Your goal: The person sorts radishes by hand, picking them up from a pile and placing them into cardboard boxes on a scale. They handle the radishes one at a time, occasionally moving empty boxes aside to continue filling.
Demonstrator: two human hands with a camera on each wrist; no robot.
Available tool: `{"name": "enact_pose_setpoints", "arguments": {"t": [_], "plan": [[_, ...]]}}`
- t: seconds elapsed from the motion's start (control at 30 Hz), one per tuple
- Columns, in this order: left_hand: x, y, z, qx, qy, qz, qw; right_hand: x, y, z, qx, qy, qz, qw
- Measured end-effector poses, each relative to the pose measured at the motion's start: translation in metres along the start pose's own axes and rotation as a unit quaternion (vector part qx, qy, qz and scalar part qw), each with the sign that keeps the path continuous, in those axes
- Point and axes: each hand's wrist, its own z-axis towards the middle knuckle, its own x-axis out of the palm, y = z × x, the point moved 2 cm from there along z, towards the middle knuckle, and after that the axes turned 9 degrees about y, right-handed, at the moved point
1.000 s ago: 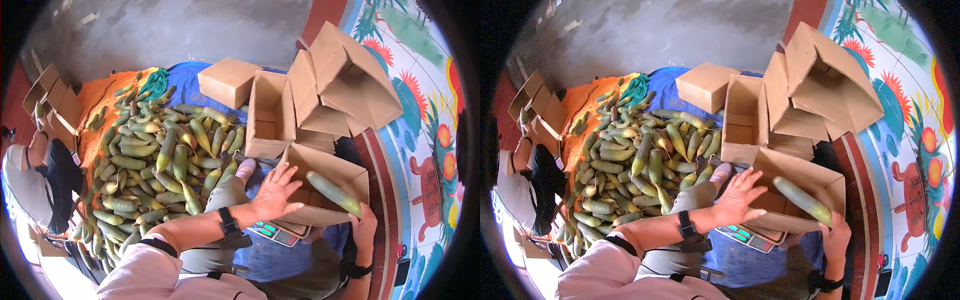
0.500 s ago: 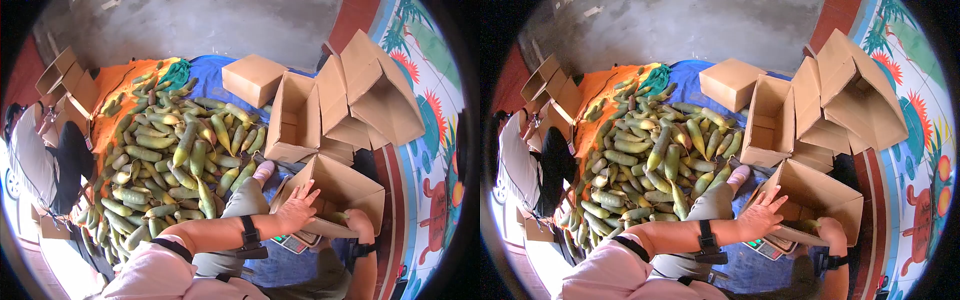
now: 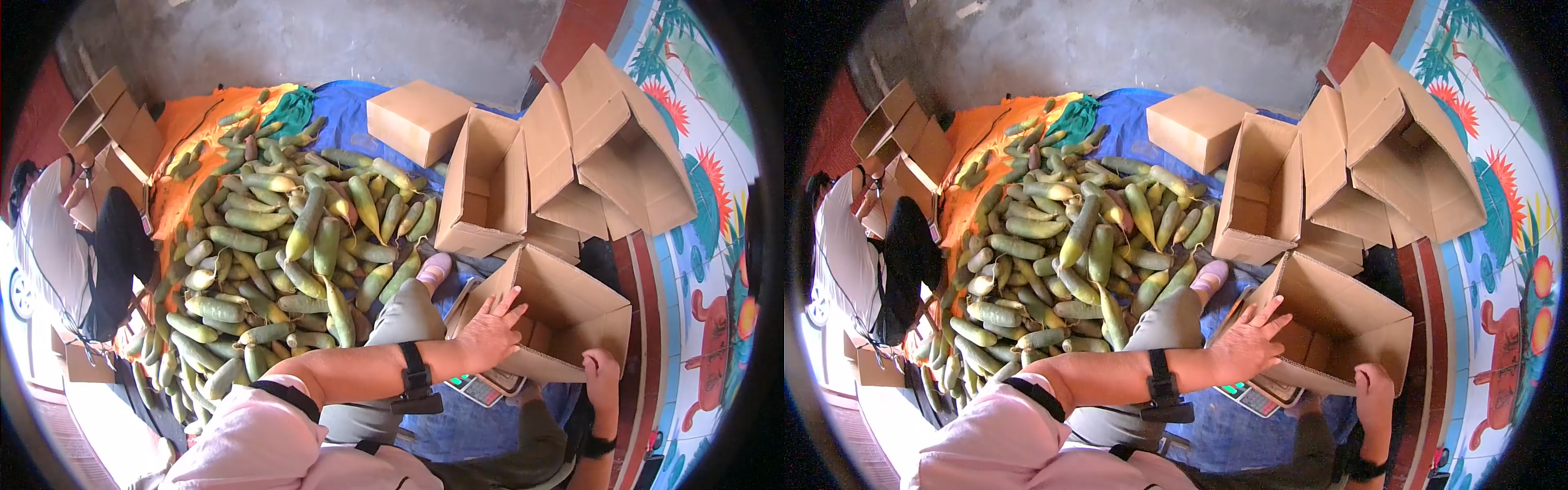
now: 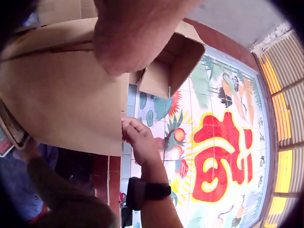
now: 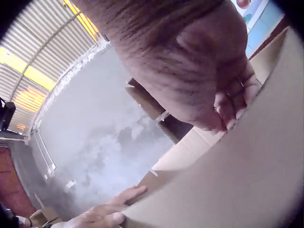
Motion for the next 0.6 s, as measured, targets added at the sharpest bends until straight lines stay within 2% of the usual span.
{"name": "enact_pose_setpoints", "arguments": {"t": [0.13,0.2,0.33,0.4,0.47,0.6], "plan": [[0.002,0.002,0.001,0.008,-0.007,0.005,1.000,-0.013,0.022,-0.048,0.024,-0.022,-0.055,0.998],[0.000,0.003,0.001,0.015,0.003,0.002,1.000,-0.012,0.016,-0.074,0.024,-0.073,-0.108,0.991],[-0.001,0.007,0.001,0.024,-0.006,0.000,1.000,-0.008,0.010,-0.117,0.058,-0.076,-0.082,0.992],[0.000,0.010,0.001,0.039,-0.027,0.056,0.997,0.003,-0.001,-0.136,0.097,-0.025,-0.053,0.994],[-0.002,0.013,0.000,0.050,-0.046,0.054,0.996,0.017,-0.001,-0.145,0.122,-0.013,-0.051,0.991],[-0.006,0.016,-0.001,0.072,-0.024,0.025,0.997,0.033,0.002,-0.151,0.113,-0.017,-0.021,0.993]]}}
